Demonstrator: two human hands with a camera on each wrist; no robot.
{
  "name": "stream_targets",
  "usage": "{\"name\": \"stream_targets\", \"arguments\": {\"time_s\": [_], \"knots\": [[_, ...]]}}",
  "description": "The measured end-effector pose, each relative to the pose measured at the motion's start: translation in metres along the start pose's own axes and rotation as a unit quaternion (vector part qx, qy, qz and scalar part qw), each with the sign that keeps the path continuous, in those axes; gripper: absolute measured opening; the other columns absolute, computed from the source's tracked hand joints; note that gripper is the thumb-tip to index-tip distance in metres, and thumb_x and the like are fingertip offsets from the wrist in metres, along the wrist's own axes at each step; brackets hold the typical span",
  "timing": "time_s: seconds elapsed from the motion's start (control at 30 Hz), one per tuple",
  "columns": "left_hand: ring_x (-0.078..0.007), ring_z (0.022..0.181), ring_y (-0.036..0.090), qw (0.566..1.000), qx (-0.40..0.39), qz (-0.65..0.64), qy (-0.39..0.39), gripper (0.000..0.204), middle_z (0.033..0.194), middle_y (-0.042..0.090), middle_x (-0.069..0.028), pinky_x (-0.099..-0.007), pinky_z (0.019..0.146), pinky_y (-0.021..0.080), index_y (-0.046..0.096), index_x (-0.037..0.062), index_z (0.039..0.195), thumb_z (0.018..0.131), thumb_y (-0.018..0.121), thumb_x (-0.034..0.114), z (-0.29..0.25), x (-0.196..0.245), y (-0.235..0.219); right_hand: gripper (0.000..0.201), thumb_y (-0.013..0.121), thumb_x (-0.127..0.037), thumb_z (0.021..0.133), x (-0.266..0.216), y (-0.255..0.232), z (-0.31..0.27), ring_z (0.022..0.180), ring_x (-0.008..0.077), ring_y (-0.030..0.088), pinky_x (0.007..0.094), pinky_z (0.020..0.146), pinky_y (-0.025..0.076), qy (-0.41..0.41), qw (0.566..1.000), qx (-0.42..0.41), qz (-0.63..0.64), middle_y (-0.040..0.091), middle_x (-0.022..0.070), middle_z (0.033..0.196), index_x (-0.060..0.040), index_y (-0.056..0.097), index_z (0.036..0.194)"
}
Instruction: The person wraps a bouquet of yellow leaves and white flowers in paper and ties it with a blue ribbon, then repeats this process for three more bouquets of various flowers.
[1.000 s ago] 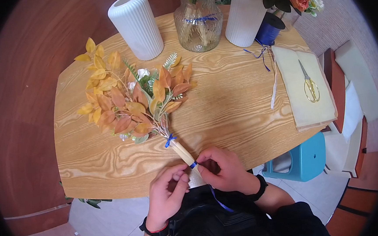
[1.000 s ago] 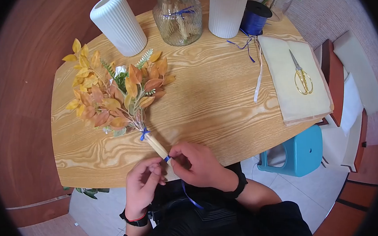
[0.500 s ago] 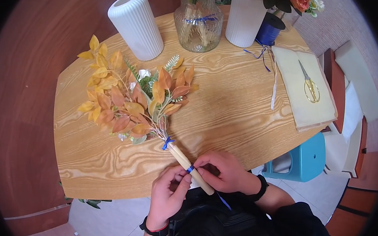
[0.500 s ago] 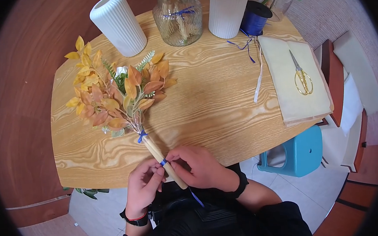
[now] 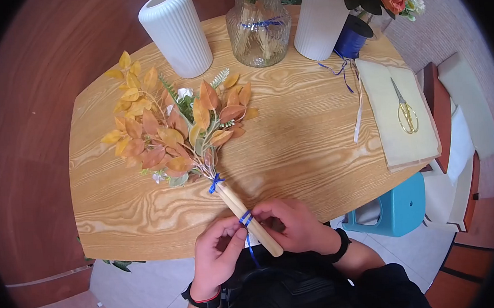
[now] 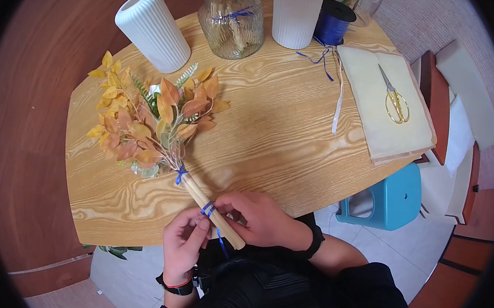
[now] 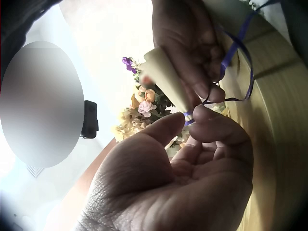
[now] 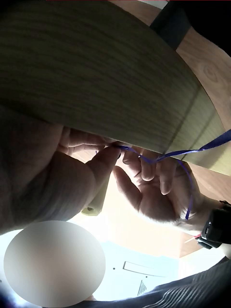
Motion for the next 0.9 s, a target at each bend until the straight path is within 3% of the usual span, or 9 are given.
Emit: {"name": "stream_targets", "arguments": {"time_s": [0.23,0.63,0.9], "knots": [[-0.0052,0.076,0.057,1.0,0.009,0.02,-0.02,0.015,0.087,0.064,-0.0015,-0.0195,0.067,0.046,0.063,-0.0045,0.107,0.093,0.061,-0.002,-0.0008,0.0018,-0.0024,0.037,0.068,-0.009,0.084,-0.0009,0.0013,0.0002,0.075,0.0277,0.07,0.0364,0.06,0.054,-0.018,1.0,-0.001,-0.008,0.07,0.0097,0.088,-0.0072,0.053,0.118],[-0.0041,0.068,0.054,0.997,-0.009,0.065,-0.027,0.006,0.077,0.063,0.0005,-0.0199,0.06,0.043,0.065,-0.0027,0.094,0.093,0.064,0.003,-0.001,-0.0008,0.0007,0.03,0.067,-0.008,0.083,-0.0024,0.0004,0.0008,0.074,0.0305,0.068,0.0394,0.061,0.052,-0.03,0.999,-0.005,-0.026,0.068,0.0113,0.083,-0.0058,0.058,0.111],[-0.0048,0.066,0.052,0.995,-0.001,0.093,-0.03,0.016,0.071,0.062,-0.0002,-0.0214,0.059,0.042,0.065,-0.0026,0.09,0.095,0.064,0.012,-0.0002,-0.0027,0.0001,0.027,0.066,-0.005,0.083,-0.0039,-0.0003,0.0013,0.072,0.0329,0.066,0.0409,0.061,0.051,-0.042,0.999,-0.002,-0.034,0.066,0.0137,0.081,-0.0044,0.059,0.109]]}}
Point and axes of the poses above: each hand's wrist, its own z-axis towards the middle knuckle, its own y-axis out of the palm, x = y × z, the point moved 8 cm from there along z, towards the middle knuckle
